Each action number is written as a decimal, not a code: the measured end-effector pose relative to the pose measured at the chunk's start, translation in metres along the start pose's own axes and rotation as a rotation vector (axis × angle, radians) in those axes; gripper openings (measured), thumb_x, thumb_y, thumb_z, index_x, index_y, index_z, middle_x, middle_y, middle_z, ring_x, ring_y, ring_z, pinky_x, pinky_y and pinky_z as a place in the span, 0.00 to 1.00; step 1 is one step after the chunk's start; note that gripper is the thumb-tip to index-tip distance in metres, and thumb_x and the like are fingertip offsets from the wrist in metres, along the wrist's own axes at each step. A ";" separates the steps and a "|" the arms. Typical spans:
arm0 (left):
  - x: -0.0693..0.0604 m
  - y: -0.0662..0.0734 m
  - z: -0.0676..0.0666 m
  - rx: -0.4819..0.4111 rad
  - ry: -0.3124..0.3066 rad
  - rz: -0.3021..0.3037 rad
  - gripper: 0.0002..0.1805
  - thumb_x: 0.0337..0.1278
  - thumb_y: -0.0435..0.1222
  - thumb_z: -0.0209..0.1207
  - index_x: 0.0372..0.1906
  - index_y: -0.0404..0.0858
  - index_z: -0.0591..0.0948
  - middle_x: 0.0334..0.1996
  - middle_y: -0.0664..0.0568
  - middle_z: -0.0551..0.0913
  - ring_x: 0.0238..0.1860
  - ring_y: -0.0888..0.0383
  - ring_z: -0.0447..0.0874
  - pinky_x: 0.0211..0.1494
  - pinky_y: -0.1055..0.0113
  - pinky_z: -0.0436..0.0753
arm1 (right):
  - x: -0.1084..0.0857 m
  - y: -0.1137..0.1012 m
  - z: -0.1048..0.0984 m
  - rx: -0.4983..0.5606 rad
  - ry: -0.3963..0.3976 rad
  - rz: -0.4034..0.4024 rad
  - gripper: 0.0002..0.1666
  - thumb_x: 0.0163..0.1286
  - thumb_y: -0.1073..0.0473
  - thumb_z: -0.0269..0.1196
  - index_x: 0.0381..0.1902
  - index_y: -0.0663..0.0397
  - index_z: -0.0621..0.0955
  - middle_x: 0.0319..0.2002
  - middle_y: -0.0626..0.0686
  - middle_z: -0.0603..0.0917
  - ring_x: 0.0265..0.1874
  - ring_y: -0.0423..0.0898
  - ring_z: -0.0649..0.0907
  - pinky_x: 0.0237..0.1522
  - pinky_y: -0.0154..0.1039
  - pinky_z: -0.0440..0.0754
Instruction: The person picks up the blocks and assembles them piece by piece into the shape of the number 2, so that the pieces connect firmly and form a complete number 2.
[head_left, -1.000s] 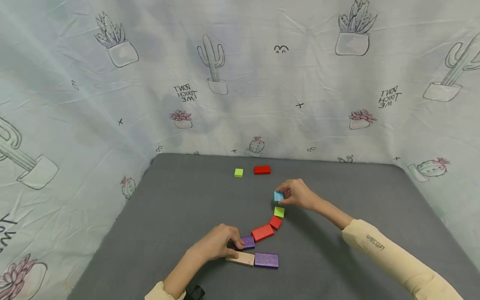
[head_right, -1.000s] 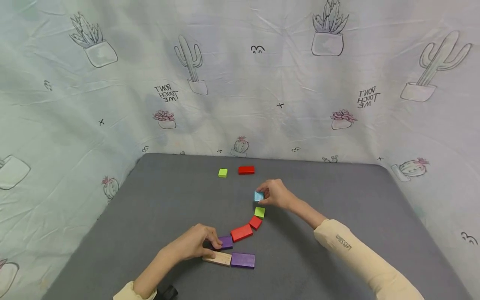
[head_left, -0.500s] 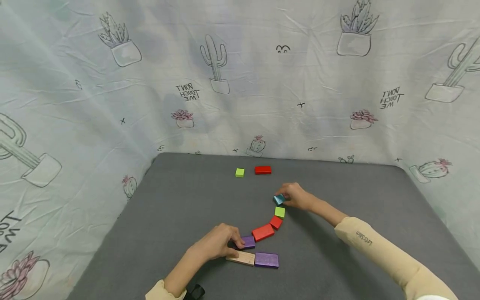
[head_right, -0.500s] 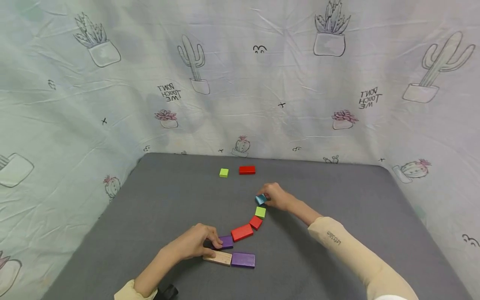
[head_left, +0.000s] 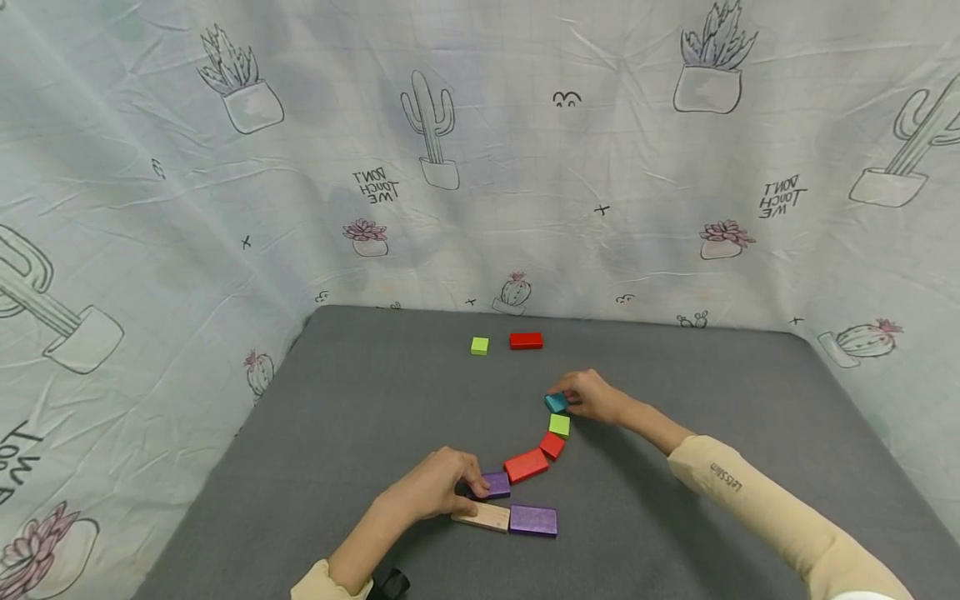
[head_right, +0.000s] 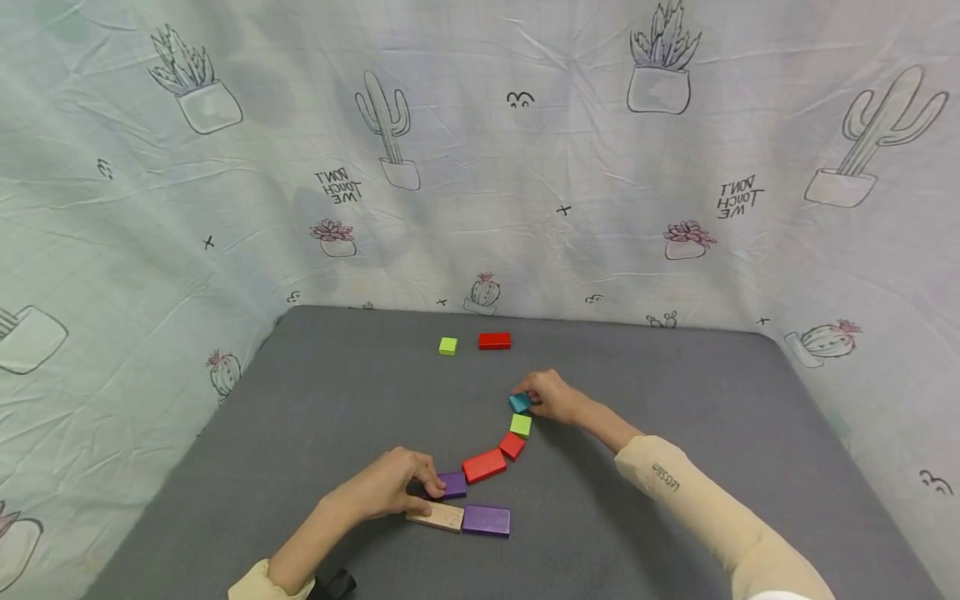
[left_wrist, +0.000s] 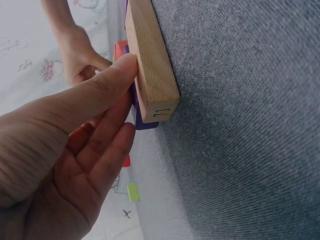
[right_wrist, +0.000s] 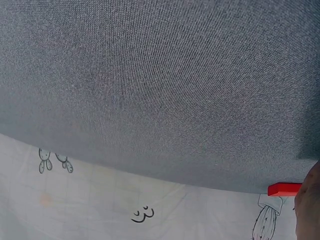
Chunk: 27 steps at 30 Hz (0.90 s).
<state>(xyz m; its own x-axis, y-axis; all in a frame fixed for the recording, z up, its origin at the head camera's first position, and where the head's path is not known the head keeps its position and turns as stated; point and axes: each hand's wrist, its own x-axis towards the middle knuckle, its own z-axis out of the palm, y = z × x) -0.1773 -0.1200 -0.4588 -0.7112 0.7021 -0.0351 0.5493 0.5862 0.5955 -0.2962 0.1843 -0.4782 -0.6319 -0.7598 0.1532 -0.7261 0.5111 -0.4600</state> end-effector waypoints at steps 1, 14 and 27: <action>0.000 0.000 0.000 0.001 0.001 -0.003 0.12 0.37 0.32 0.75 0.34 0.42 0.90 0.33 0.65 0.84 0.40 0.69 0.80 0.47 0.70 0.79 | 0.000 0.000 0.000 0.003 0.000 -0.002 0.21 0.52 0.78 0.68 0.46 0.70 0.82 0.43 0.64 0.83 0.42 0.55 0.84 0.38 0.36 0.83; 0.001 0.002 0.000 -0.002 -0.001 -0.005 0.11 0.38 0.33 0.75 0.34 0.42 0.90 0.33 0.65 0.83 0.41 0.69 0.80 0.47 0.70 0.79 | -0.001 0.002 -0.002 0.014 -0.034 -0.012 0.20 0.54 0.77 0.67 0.47 0.71 0.82 0.44 0.64 0.83 0.41 0.54 0.84 0.38 0.36 0.83; 0.001 0.001 -0.001 -0.011 -0.003 -0.006 0.11 0.38 0.32 0.74 0.34 0.41 0.90 0.34 0.64 0.84 0.40 0.69 0.80 0.47 0.70 0.79 | -0.001 -0.001 -0.002 0.024 -0.046 0.032 0.22 0.54 0.77 0.67 0.49 0.70 0.81 0.46 0.64 0.82 0.42 0.53 0.84 0.38 0.34 0.83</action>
<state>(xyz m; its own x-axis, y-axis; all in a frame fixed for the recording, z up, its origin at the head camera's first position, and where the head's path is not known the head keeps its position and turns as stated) -0.1777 -0.1185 -0.4575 -0.7128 0.7002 -0.0411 0.5405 0.5856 0.6041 -0.2953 0.1855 -0.4757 -0.6409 -0.7613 0.0986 -0.6988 0.5255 -0.4853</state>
